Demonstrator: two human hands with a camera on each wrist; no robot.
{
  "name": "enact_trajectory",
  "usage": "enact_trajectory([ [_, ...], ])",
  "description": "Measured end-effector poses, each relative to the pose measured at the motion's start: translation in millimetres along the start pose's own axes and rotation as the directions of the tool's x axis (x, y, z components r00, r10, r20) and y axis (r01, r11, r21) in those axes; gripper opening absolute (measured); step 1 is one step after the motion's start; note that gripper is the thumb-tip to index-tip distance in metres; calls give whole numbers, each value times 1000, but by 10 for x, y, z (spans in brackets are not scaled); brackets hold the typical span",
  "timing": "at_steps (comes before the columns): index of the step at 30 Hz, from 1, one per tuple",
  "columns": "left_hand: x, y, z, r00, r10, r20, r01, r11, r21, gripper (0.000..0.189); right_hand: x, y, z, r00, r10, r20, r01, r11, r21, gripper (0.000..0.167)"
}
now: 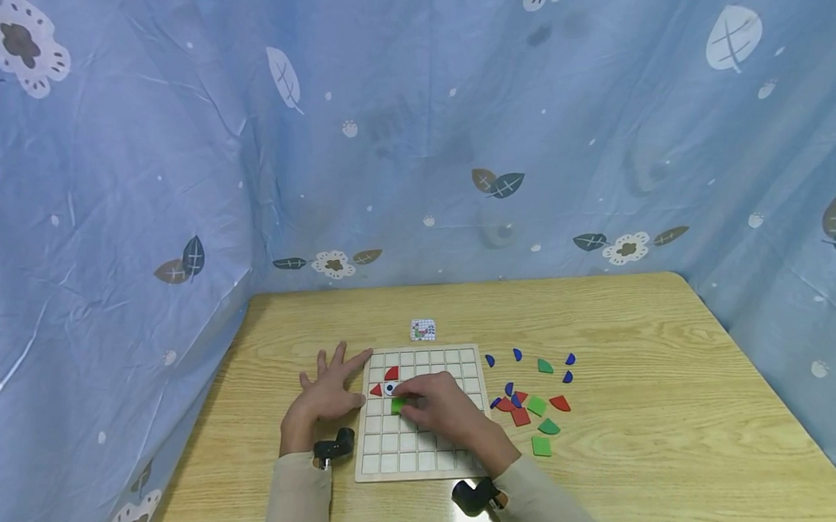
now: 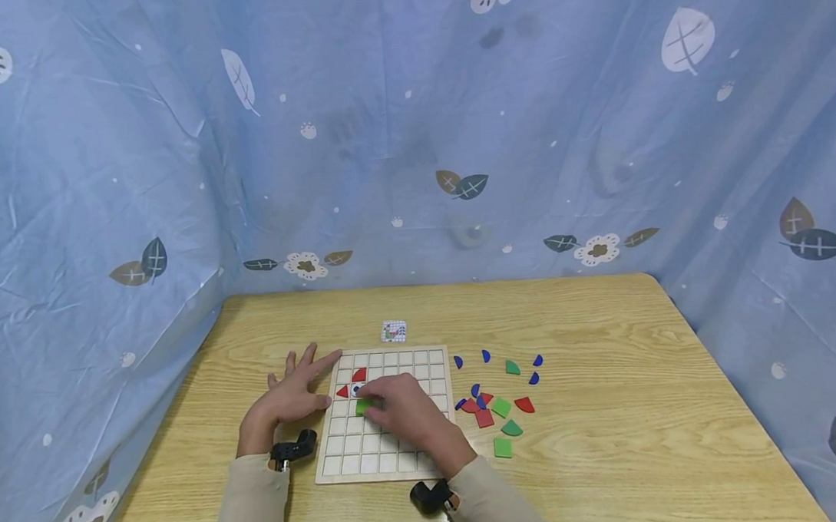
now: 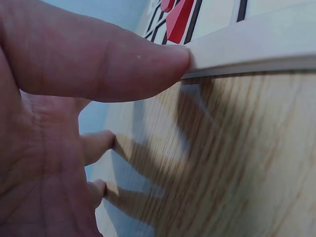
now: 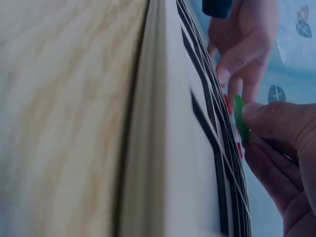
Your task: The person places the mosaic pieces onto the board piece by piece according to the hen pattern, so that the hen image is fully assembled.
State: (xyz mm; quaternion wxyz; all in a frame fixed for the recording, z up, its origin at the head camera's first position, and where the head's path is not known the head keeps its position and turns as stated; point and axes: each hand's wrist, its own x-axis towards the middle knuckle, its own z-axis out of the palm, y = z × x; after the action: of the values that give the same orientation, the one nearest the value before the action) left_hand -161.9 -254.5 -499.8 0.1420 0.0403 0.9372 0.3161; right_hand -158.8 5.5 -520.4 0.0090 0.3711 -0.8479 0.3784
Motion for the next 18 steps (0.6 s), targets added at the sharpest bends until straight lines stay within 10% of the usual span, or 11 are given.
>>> enact_trajectory([
  [18,-14,19,-10,1000,4,4,-4,1000,-12,87,46,-81,112,999,-6,-50,2,996,-90,23],
])
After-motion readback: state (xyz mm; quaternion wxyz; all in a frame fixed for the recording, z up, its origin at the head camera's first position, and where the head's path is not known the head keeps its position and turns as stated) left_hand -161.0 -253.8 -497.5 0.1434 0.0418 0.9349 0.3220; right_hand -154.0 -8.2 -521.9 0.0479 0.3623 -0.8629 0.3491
